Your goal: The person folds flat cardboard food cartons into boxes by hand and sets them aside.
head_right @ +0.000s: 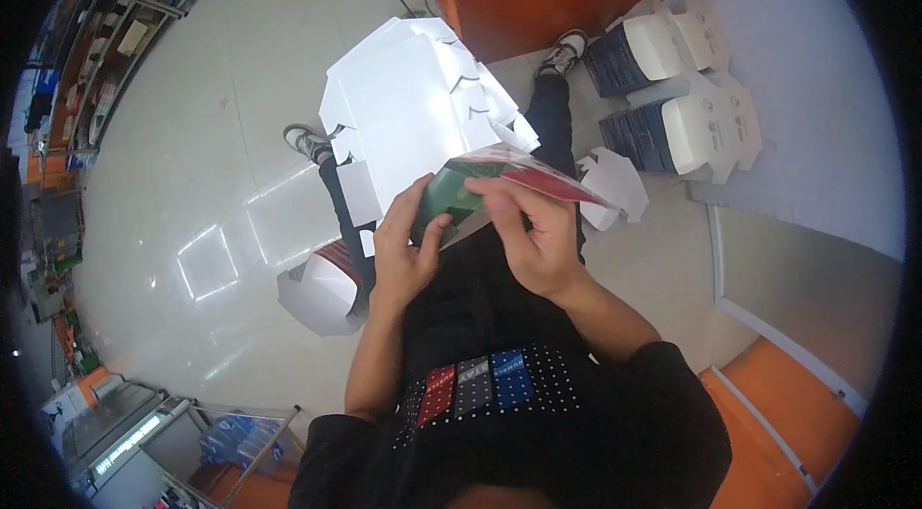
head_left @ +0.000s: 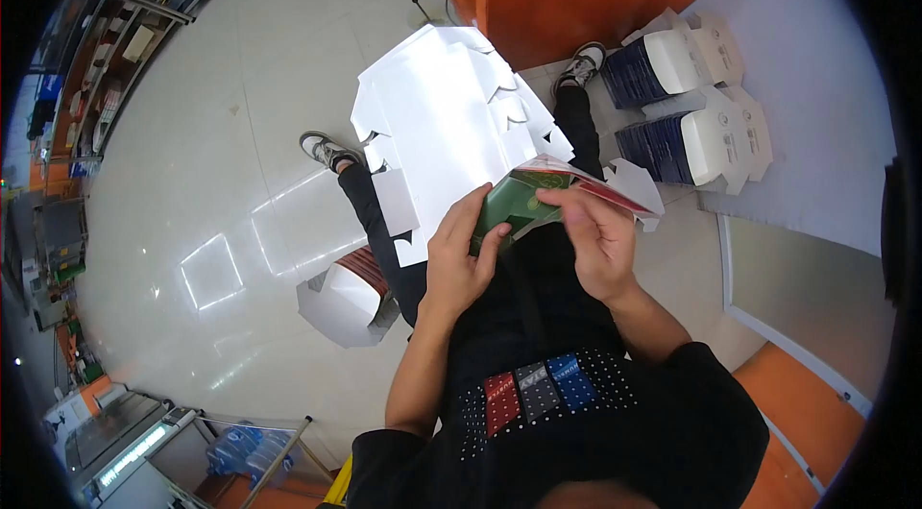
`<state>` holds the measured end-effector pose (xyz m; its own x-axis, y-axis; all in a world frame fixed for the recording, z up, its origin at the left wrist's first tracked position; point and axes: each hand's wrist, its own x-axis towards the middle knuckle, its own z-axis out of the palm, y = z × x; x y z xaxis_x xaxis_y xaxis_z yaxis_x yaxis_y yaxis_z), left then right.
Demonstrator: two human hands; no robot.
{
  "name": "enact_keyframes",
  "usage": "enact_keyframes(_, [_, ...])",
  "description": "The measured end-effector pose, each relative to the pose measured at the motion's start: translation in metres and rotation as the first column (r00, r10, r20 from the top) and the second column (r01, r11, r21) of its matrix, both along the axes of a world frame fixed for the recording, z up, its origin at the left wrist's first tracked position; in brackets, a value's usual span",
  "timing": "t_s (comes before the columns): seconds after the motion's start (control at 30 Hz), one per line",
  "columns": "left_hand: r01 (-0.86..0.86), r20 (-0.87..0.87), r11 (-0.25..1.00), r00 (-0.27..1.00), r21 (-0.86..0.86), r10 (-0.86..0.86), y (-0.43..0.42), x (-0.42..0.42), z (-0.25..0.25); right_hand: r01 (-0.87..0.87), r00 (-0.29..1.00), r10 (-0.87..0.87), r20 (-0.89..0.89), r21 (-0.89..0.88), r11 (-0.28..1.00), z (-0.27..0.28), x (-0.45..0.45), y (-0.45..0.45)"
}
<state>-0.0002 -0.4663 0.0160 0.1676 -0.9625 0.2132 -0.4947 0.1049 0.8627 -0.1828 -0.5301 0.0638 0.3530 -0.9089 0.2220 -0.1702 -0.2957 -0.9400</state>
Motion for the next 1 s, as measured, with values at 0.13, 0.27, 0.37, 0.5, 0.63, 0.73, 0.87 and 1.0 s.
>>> enact_keyframes(0.13, [-0.02, -0.043, 0.999, 0.999, 0.049, 0.022, 0.002, 0.001, -0.001, -0.021, 0.965, 0.04, -0.261, 0.077, 0.997, 0.003, -0.006, 0.005])
enact_keyframes(0.27, [-0.01, -0.021, 0.999, 1.0, 0.036, 0.011, 0.001, -0.002, 0.0, -0.079, 0.935, 0.06, -0.348, -0.041, 0.996, 0.003, -0.016, -0.003])
enact_keyframes(0.37, [-0.035, 0.004, 0.999, 0.999, 0.035, 0.035, 0.0, -0.007, 0.002, -0.111, 0.925, 0.079, -0.372, -0.063, 0.992, -0.001, -0.016, 0.002])
enact_keyframes(0.5, [-0.071, 0.065, 0.997, 0.995, -0.001, 0.071, 0.003, -0.01, 0.0, -0.09, 0.936, 0.061, -0.347, -0.066, 0.994, -0.007, -0.009, 0.013])
enact_keyframes(0.63, [-0.084, 0.106, 0.996, 0.991, -0.023, 0.086, 0.005, -0.014, 0.003, -0.042, 0.954, 0.019, -0.3, -0.072, 0.996, -0.008, -0.003, 0.02])
enact_keyframes(0.73, [-0.087, 0.131, 0.996, 0.987, -0.035, 0.091, 0.005, -0.019, 0.004, -0.031, 0.959, 0.01, -0.282, -0.069, 0.997, -0.008, 0.0, 0.025])
enact_keyframes(0.87, [-0.096, 0.115, 0.995, 0.989, 0.0, 0.095, 0.002, -0.025, 0.009, -0.029, 0.96, -0.037, -0.277, -0.23, 0.973, -0.012, 0.007, 0.025])
enact_keyframes(1.0, [-0.146, 0.024, 0.989, 0.989, -0.015, 0.146, -0.001, -0.019, 0.006, -0.078, 0.974, 0.046, -0.223, -0.138, 0.987, -0.011, 0.004, 0.024])
